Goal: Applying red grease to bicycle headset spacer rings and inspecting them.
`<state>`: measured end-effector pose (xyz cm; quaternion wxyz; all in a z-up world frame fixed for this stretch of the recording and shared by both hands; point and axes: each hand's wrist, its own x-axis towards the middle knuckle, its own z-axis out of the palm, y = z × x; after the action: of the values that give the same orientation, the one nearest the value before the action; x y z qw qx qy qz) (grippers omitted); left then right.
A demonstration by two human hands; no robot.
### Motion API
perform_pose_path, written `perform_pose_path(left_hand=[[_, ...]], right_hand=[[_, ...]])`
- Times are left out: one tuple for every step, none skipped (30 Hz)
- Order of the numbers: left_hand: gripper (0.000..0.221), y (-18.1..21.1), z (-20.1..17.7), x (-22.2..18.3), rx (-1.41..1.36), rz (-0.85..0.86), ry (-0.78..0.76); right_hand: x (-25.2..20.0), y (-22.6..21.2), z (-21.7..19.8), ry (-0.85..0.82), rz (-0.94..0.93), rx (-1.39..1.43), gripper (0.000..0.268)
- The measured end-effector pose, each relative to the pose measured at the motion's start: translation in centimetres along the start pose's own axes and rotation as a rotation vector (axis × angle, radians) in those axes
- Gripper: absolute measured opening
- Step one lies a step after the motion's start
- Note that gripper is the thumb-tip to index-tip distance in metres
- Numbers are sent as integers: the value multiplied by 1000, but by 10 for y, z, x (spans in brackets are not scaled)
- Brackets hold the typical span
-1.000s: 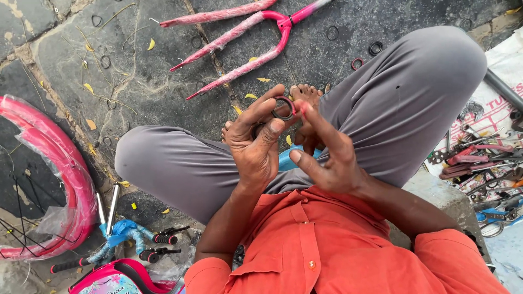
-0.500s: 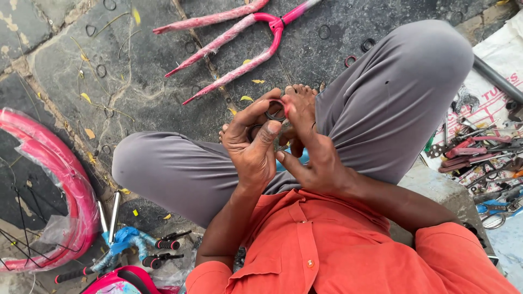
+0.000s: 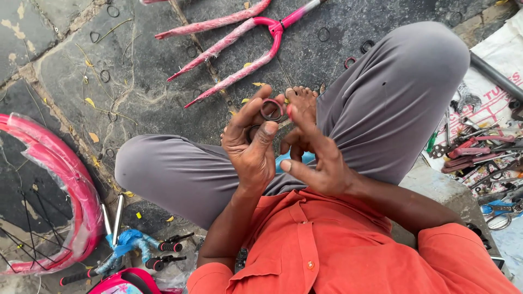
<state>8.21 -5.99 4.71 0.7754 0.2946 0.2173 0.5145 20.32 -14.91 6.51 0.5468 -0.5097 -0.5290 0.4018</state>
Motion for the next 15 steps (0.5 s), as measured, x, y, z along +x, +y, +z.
perform_pose_path(left_hand=[[38,-3,-4,-3,11,-10,-19],[40,-6,-7,-5,22,-20,-37],[40,-7,-7,-5,21,-21,-44],[39,-8,-7,-4,51,-32,-39],[37,-8,-7,-4,82,-38,-30],[37,-8,-5,-2,82,-35,-31],[37,-7,-3,-2,63,-19,-44],[36,-6,-2,-2,45,-4,-57],[36,-5,-2,-2,49,-4,-54],[33,-4,-1,-1,36,0,-64],[30,-4,0,1,20,1,-79],[30,-3,0,1,21,0,-81],[32,-3,0,2,-20,-28,-80],[33,-2,0,2,-61,-57,-79],[33,-4,-4,0,-61,-59,-79]], right_hand=[[0,0,0,8,35,25,89],[0,0,0,17,71,51,90],[1,0,0,22,68,48,90],[2,0,0,31,86,60,91],[4,0,-1,33,104,75,92],[5,1,0,31,101,73,92],[3,2,3,72,-3,-188,90],[2,3,6,112,-107,-449,89],[1,1,6,110,-107,-444,89],[0,0,6,121,-119,-566,86],[0,-2,5,134,-132,-693,83],[1,-5,3,137,-132,-694,83],[2,-8,1,183,-117,-560,80],[2,-12,0,229,-101,-425,77],[2,-10,-2,230,-100,-426,77]])
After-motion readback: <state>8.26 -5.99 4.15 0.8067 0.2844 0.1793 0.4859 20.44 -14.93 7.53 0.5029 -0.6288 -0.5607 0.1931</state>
